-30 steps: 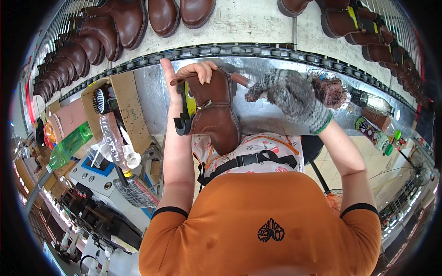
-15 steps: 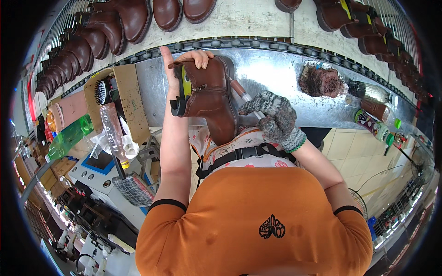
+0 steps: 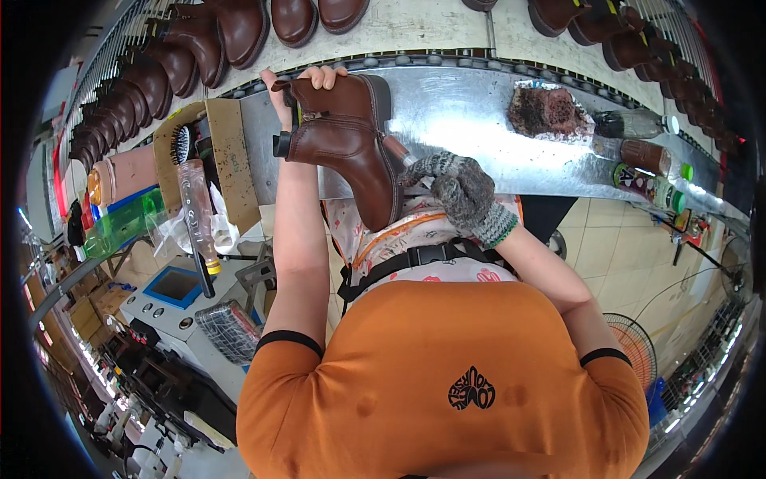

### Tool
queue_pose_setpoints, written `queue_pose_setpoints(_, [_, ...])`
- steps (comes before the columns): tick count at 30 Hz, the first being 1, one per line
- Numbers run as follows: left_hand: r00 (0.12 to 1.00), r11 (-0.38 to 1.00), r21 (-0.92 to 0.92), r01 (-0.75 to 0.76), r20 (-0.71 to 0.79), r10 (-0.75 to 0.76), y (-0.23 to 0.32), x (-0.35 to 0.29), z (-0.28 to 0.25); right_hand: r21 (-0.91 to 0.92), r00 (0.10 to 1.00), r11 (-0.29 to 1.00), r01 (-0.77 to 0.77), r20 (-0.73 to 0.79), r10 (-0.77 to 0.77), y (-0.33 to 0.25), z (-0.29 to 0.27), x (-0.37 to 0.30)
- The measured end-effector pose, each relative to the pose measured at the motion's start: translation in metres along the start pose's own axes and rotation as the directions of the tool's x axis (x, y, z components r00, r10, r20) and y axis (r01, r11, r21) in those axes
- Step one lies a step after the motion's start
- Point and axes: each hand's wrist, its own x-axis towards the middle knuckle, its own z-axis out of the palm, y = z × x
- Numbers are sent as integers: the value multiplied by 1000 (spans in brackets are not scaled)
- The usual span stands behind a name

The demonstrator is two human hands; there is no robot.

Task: Applying adhesive or finish to shoe soles on a manufacturing line.

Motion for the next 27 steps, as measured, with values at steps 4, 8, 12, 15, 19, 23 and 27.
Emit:
queue_pose_setpoints(4, [995, 996, 44, -81, 68, 77, 0, -3, 11, 64, 994, 993, -102, 45, 99, 5, 2, -8])
queue_pose_setpoints(8, [990, 991, -3, -137, 42, 137, 5, -12, 0, -120, 992, 992, -43, 114, 57, 27, 9, -23])
queue_pose_setpoints(12, [981, 981, -40, -192, 34, 193, 11, -20, -12, -193, 974, 980, 38, 228, 8, 27, -6, -27])
queue_pose_setpoints(15, [972, 980, -42, -195, 127, 199, 11, -22, -3, -241, 953, 970, 17, 296, 57, 12, -23, -29])
queue_pose_setpoints(19, [954, 960, 117, -255, -134, 270, 16, -30, -5, -164, 959, 985, -60, 266, 103, 8, -31, -46])
queue_pose_setpoints(23, [909, 918, 190, -348, -168, 380, 21, -33, -9, -170, 949, 979, -115, 273, 158, 7, -34, -58])
queue_pose_setpoints(27, [877, 893, 262, -365, -223, 425, 19, -32, -6, 125, 936, 936, -328, 174, 304, 25, -30, -73])
